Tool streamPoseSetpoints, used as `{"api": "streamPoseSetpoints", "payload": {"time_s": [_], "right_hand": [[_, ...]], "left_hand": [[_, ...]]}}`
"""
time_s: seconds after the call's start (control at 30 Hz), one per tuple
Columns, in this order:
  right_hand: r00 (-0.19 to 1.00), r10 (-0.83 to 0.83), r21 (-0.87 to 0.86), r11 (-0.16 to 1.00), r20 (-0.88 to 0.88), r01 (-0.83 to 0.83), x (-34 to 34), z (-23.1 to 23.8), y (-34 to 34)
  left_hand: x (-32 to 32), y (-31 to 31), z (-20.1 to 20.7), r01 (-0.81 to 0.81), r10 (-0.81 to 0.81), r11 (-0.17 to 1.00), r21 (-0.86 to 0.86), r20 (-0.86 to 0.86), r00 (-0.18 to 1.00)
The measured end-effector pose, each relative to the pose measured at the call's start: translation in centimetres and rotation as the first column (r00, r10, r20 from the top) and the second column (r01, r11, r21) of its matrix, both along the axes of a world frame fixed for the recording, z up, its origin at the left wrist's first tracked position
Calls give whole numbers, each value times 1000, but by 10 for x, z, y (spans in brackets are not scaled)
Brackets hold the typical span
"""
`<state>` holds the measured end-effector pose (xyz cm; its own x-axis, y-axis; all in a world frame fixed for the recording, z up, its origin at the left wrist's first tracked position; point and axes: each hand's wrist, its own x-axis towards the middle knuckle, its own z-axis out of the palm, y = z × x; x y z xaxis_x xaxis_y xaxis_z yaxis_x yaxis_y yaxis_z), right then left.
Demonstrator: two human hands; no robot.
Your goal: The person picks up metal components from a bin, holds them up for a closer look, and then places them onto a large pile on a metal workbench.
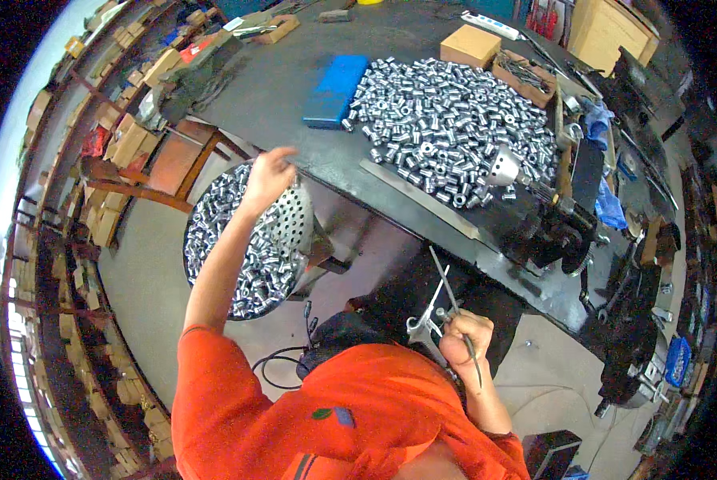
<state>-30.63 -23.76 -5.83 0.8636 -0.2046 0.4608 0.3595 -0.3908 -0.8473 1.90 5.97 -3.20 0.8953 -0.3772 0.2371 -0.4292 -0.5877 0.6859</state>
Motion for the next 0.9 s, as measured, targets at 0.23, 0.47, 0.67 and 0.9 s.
{"api": "streamPoseSetpoints", "payload": {"time_s": [0.23, 0.47, 0.67, 0.9], "right_hand": [[988, 129, 69, 990, -91, -123, 6, 16, 1], [993, 53, 27, 998, -102, -50, 1, 7, 4], [984, 46, 34, 999, -173, -41, -6, 1, 1], [990, 80, 24, 997, -119, -78, 2, 9, 2]], "left_hand": [[-8, 54, -50, -203, 245, 918, 341, -85, 966], [17, 10, -77, -299, 161, 680, 670, 261, 952], [6, 23, -70, -214, 111, 770, 601, 204, 973], [-49, 8, -11, -90, -17, 968, -236, -415, 909]]}}
